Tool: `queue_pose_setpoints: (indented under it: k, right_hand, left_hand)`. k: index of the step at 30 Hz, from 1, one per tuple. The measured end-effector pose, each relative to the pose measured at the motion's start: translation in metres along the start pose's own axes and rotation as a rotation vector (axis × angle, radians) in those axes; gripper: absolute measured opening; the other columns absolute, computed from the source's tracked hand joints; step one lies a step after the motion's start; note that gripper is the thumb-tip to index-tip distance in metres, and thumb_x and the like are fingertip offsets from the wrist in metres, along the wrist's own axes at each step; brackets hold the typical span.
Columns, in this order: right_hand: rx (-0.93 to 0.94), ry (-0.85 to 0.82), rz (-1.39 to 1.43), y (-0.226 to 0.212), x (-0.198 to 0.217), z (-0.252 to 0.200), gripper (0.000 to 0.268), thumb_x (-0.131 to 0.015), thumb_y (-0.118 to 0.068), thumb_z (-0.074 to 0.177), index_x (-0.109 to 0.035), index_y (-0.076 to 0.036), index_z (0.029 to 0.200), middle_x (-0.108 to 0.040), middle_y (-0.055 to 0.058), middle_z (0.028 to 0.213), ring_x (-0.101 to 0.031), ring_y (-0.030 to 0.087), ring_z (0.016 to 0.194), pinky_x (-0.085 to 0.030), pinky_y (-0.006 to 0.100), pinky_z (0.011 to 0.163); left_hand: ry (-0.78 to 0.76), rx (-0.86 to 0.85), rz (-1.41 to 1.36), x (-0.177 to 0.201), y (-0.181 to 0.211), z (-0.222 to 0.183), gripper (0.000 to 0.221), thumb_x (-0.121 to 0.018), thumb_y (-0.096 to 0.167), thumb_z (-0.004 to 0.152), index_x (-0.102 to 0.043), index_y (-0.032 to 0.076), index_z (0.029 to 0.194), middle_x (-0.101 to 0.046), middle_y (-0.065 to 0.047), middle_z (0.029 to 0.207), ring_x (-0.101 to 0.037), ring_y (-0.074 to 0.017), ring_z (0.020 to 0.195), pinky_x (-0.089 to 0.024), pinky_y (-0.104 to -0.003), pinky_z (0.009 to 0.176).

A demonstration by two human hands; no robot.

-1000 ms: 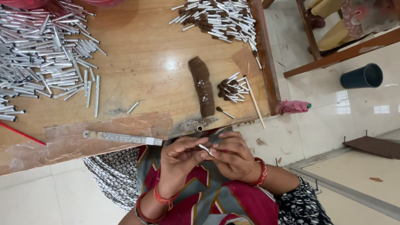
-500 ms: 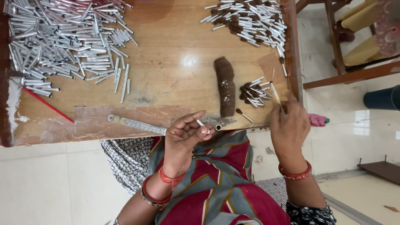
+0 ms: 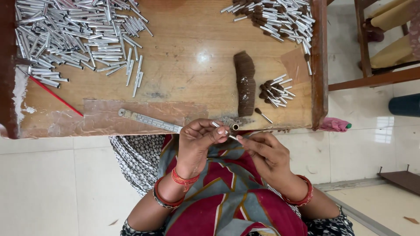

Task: The person is inserting synthetic bristles into metal ferrules or small tubes as part of a brush manufacturing process.

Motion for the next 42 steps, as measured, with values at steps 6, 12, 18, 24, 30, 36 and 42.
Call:
queue_pose_setpoints:
  k: [6, 12, 18, 24, 30, 36, 42]
  right_hand:
    - [-0.003, 0.024, 0.022, 0.001, 0.001, -0.001, 0.044, -0.069, 0.011, 0.088, -0.075, -0.013, 0.124, -0.068, 0.005, 0.101, -0.067, 0.013, 0.085, -0.053, 0.023, 0.072]
    - [-0.042, 0.016, 0.118, 0.008, -0.002, -0.004, 0.046, -0.066, 0.013, 0.088, -0.074, -0.011, 0.126, -0.067, 0.006, 0.101, -0.067, 0.012, 0.084, -0.055, 0.023, 0.072]
    - [-0.124, 0.066, 0.093, 0.032, 0.015, -0.005, 0.049, -0.058, 0.016, 0.086, -0.073, -0.009, 0.125, -0.066, 0.009, 0.107, -0.067, 0.012, 0.083, -0.058, 0.023, 0.067]
    - [-0.076, 0.368, -0.668, 0.020, 0.078, 0.042, 0.049, -0.055, 0.015, 0.085, -0.064, 0.007, 0.133, -0.060, 0.023, 0.122, -0.067, 0.033, 0.100, -0.053, 0.040, 0.088]
    - [-0.018, 0.298, -0.394, 0.008, 0.057, 0.030, 0.023, -0.073, 0.002, 0.095, -0.073, -0.001, 0.118, -0.070, 0.014, 0.121, -0.069, 0.029, 0.110, -0.053, 0.035, 0.096]
    - [-0.086, -0.067, 0.250, 0.010, 0.013, 0.036, 0.019, -0.079, -0.002, 0.088, -0.075, -0.001, 0.106, -0.076, 0.011, 0.110, -0.072, 0.021, 0.104, -0.057, 0.031, 0.089]
    - [-0.089, -0.120, 0.341, 0.013, 0.001, 0.033, 0.012, -0.078, -0.002, 0.089, -0.074, 0.000, 0.101, -0.076, 0.009, 0.104, -0.073, 0.018, 0.098, -0.058, 0.030, 0.085]
  left_hand:
    - [-0.043, -0.047, 0.014, 0.001, -0.004, 0.001, 0.012, -0.077, -0.005, 0.090, -0.070, -0.004, 0.100, -0.078, -0.021, 0.102, -0.077, -0.0222, 0.090, -0.066, -0.034, 0.080]
    - [-0.087, -0.091, 0.002, -0.001, -0.008, 0.000, 0.014, -0.077, -0.011, 0.085, -0.072, -0.003, 0.095, -0.077, -0.020, 0.103, -0.079, -0.0229, 0.095, -0.066, -0.035, 0.085]
    - [-0.060, -0.288, 0.240, -0.004, 0.020, 0.001, 0.021, -0.076, -0.010, 0.089, -0.075, -0.002, 0.108, -0.075, -0.012, 0.104, -0.074, -0.0154, 0.087, -0.064, -0.030, 0.079]
    - [-0.129, -0.365, 0.560, -0.023, 0.032, -0.007, 0.020, -0.078, -0.007, 0.089, -0.076, -0.002, 0.108, -0.072, -0.008, 0.102, -0.070, -0.0106, 0.089, -0.058, -0.022, 0.080]
    - [-0.116, -0.222, 0.628, -0.028, 0.019, -0.009, 0.017, -0.084, -0.004, 0.082, -0.079, 0.000, 0.098, -0.073, -0.006, 0.094, -0.066, -0.0087, 0.074, -0.054, -0.021, 0.063]
    - [-0.211, -0.365, 0.782, -0.040, 0.027, -0.017, 0.018, -0.086, -0.001, 0.082, -0.079, 0.003, 0.098, -0.072, -0.004, 0.089, -0.067, -0.0113, 0.082, -0.055, -0.024, 0.072]
    - [-0.250, -0.320, 0.786, -0.040, 0.023, -0.017, 0.016, -0.085, -0.002, 0.082, -0.078, 0.002, 0.095, -0.073, -0.004, 0.088, -0.069, -0.0111, 0.080, -0.056, -0.024, 0.072]
Point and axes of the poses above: each hand's wrist, its own z-axis towards the middle knuckle, its own x-axis out of the back of the hand, y = z × x, the point moved 7 cm from there along z, towards the middle knuckle
